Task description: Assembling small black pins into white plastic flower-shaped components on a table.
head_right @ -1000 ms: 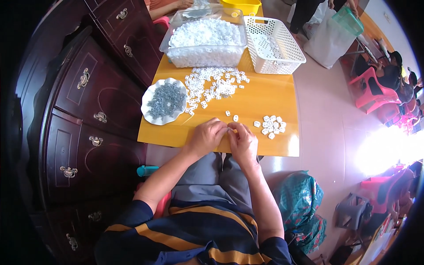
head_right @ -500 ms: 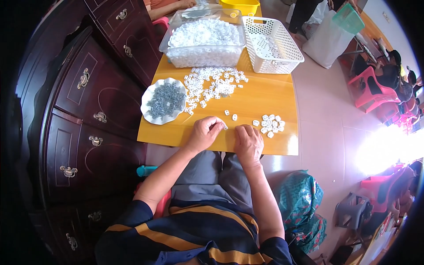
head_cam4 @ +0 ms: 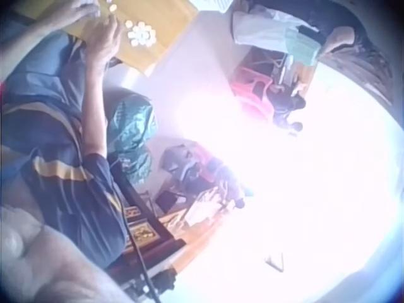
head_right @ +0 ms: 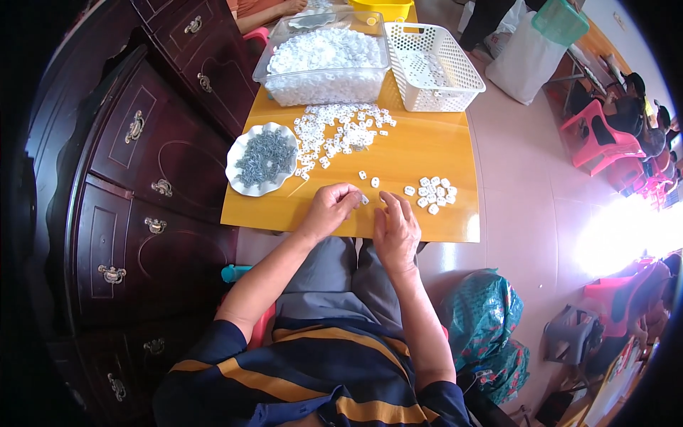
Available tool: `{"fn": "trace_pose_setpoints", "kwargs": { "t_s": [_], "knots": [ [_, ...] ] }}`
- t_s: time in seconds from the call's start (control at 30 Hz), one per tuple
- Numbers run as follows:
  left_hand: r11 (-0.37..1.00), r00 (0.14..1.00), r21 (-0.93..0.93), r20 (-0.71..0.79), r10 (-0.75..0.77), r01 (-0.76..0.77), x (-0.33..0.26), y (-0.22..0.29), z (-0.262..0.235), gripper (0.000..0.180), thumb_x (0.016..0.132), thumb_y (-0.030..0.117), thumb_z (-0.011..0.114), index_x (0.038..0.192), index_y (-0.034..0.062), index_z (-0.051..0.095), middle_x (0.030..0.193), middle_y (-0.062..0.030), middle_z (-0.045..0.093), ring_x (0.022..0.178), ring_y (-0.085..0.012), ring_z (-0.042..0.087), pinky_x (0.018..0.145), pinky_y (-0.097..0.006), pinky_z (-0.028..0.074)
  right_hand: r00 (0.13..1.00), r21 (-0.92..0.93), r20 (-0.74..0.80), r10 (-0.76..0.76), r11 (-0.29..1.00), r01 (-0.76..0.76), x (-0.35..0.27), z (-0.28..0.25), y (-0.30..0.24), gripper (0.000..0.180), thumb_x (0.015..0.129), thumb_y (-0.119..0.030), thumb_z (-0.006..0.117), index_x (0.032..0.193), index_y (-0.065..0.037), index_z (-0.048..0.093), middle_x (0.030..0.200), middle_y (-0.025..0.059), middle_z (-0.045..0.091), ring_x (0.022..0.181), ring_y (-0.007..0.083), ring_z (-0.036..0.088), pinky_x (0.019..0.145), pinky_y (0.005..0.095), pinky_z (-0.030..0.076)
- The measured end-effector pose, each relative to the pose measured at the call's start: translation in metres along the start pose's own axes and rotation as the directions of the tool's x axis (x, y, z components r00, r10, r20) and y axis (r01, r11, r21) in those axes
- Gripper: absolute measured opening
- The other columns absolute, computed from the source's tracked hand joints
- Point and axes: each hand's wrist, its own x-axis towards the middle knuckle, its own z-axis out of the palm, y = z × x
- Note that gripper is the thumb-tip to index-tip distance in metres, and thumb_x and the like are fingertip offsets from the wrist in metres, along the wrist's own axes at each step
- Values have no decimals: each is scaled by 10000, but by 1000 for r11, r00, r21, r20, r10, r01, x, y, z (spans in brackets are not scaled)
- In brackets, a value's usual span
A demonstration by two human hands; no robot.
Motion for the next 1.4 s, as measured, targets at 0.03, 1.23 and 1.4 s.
{"fn": "trace_pose_setpoints", "kwargs": {
  "t_s": [0.03, 1.23, 1.4],
  "knots": [
    [1000, 1000, 2, 2, 0, 0, -1, -1, 0, 190, 1009, 177, 632, 962, 9, 705, 746, 27, 621, 605, -41, 516, 555, -228, 432, 1000, 18, -4, 6, 1000, -6, -3, 1, -2, 297, 868, 24, 659, 1160, -31, 639, 1019, 142, 683, 828, 286, 687, 741, 388, 542],
    [392, 968, 887, 198, 153, -243, 80, 8, -12, 430, 920, 126, 524, 1340, 76, 599, 1006, -213, 700, 816, -387, 714, 704, -475, 594, 921, 438, 125, 369, 812, -385, -41, -9, 9, 101, 904, -61, 701, 884, -18, 611, 654, 39, 635, 552, 84, 619, 538, 251, 492],
    [313, 926, 888, 254, 280, -338, 66, 4, -18, 389, 930, 114, 506, 1290, 110, 654, 1068, -213, 684, 867, -378, 714, 743, -473, 591, 932, 446, 122, 342, 820, -359, -47, -10, 5, 107, 904, -59, 705, 886, -14, 609, 676, 48, 650, 563, 92, 625, 544, 255, 496]
  ]
}}
